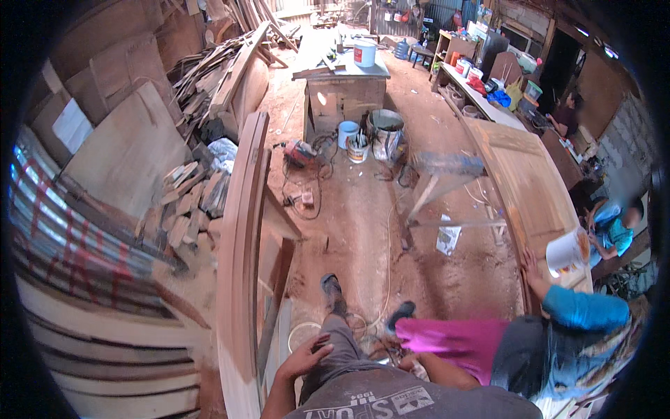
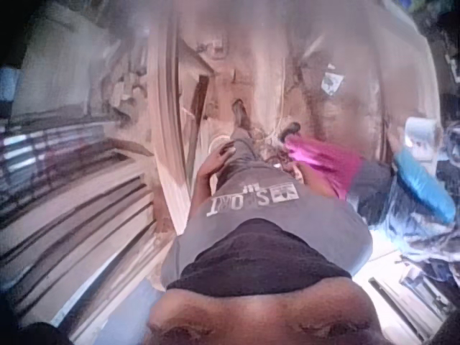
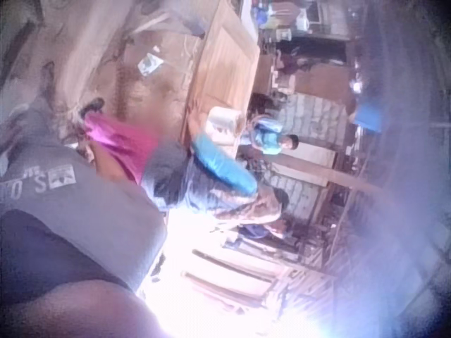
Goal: The person uses a circular saw to cut a long wooden plank in a workshop. They position the saw, make a cut, and then use a metal square to measure and mark the wood for subsequent cuts.
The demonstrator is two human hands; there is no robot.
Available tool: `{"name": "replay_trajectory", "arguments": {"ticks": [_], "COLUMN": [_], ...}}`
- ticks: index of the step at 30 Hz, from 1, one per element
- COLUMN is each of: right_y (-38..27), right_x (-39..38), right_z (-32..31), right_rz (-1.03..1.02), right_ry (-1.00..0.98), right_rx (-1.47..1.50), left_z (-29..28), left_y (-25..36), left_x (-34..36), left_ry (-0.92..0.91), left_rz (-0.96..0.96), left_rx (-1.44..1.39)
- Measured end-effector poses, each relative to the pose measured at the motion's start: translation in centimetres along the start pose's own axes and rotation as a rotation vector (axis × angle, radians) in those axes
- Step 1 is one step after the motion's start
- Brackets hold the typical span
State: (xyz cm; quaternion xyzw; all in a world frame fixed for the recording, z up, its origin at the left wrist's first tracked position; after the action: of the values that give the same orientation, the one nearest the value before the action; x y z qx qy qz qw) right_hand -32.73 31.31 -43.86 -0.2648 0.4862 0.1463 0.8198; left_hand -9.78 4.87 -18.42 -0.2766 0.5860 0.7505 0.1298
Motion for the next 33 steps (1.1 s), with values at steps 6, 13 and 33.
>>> {"name": "replay_trajectory", "arguments": {"ticks": [6, 13, 33], "right_y": [-6.1, -16.2, -35.5], "right_x": [-6.4, -14.9, -32.3], "right_z": [-15.3, -32.2, -73.6], "right_rz": [0.014, -0.003, 0.111], "right_ry": [0.044, 0.098, 0.066], "right_rx": [0.078, 0.044, -0.144], "left_z": [-12.9, -25.4, -48.1], "left_y": [8.3, 22.7, 37.5], "left_x": [11.9, 19.5, 39.9], "left_ry": [-0.057, -0.032, 0.290], "left_rz": [-0.137, 0.095, -0.147], "left_rx": [0.157, 0.120, -0.011]}}
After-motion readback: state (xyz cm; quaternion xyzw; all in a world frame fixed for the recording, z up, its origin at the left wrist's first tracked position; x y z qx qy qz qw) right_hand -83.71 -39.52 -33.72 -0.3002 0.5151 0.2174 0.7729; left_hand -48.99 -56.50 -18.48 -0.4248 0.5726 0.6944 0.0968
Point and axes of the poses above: each hand's wrist, its own x-axis towards the middle knuckle, its own z-axis out of the palm, y = z × x, the point moved 7 cm from there along x, towards the middle knuckle, and after that the axes turned 15 degrees about -y, right-handed, at the moved point
